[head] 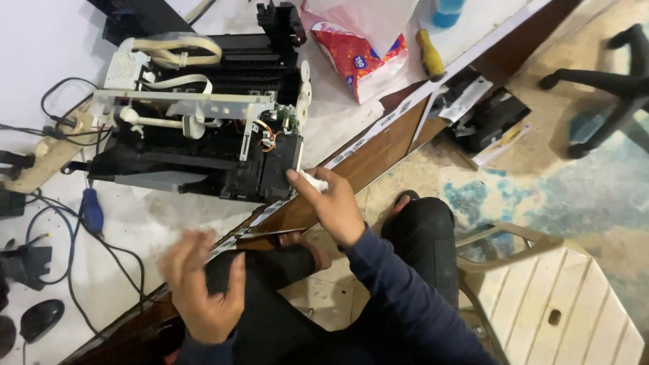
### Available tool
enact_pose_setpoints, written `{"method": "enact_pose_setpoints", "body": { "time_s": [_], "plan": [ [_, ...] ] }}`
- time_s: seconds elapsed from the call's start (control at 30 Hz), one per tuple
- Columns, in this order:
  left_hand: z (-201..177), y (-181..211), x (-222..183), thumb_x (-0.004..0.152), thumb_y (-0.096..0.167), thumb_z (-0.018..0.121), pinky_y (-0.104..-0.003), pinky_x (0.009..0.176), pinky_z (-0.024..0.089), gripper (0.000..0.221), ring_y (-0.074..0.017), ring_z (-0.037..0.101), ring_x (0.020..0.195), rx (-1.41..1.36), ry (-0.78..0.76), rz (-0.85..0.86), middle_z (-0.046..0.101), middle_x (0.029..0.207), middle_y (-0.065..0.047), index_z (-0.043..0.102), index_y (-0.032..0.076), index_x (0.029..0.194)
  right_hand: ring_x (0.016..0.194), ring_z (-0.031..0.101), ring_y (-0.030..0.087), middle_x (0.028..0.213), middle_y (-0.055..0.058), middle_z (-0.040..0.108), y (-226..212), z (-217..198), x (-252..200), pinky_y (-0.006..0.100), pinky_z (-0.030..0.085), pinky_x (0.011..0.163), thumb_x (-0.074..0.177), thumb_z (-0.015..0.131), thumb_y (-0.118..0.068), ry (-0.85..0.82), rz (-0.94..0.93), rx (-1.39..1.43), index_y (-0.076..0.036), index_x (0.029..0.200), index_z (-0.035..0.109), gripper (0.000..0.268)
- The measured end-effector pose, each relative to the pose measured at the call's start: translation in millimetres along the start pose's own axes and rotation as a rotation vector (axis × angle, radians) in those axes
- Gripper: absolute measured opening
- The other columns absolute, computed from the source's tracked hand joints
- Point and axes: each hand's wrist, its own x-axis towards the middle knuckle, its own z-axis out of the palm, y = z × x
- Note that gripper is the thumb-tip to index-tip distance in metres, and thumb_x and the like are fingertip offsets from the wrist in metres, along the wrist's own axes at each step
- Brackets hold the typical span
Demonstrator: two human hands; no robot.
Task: Disassembling a printer, cleaning internal components with a tissue and cleaning solution, and reassembling the parts.
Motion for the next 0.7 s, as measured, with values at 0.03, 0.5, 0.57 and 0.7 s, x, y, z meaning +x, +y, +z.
{"method": "enact_pose_setpoints", "body": {
  "time_s": [0.03, 0.5, 0.57, 0.7],
  "plan": [
    [4, 2, 11, 0.096, 0.027, 0.071, -0.056, 0.121, 0.039, 0.051, -0.0382, 0.053, 0.133, 0.109, 0.071, 0.051, 0.06, 0.132, -0.021, 0.057, -0.004, 0.134, 0.084, 0.052, 0.014, 0.085, 0.0, 0.055, 5, -3, -1, 0.03, 0.04, 0.083, 0.09, 0.062, -0.056, -0.012, -0.044, 0.026, -0.01, 0.083, 0.061, 0.046],
    [61, 7, 97, 0.084, 0.005, 0.096, -0.051, 0.095, 0.058, 0.044, -0.0421, 0.073, 0.099, 0.36, 0.196, 0.173, 0.075, 0.102, -0.019, 0.072, -0.007, 0.119, 0.063, 0.058, 0.016, 0.068, 0.014, 0.063, 60, -1, -9, 0.033, 0.054, 0.056, 0.102, 0.064, -0.033, -0.076, 0.116, 0.377, -0.007, 0.103, 0.08, 0.03],
    [58, 8, 96, 0.082, -0.007, 0.095, -0.041, 0.082, 0.06, 0.032, -0.0341, 0.074, 0.088, 0.295, 0.208, 0.112, 0.078, 0.098, -0.016, 0.078, -0.006, 0.108, 0.062, 0.063, 0.016, 0.068, 0.011, 0.059, 77, 3, 0, 0.03, 0.058, 0.052, 0.103, 0.063, -0.03, -0.121, 0.125, 0.465, -0.002, 0.104, 0.074, 0.03],
    [33, 3, 105, 0.082, -0.006, 0.096, -0.036, 0.072, 0.06, 0.028, -0.0303, 0.074, 0.08, 0.245, 0.264, 0.019, 0.078, 0.097, -0.013, 0.08, -0.001, 0.105, 0.067, 0.063, 0.02, 0.074, 0.007, 0.048, 79, 13, 2, 0.042, 0.067, 0.06, 0.107, 0.059, -0.026, -0.151, 0.237, 0.747, 0.002, 0.097, 0.067, 0.03]
  ]
}}
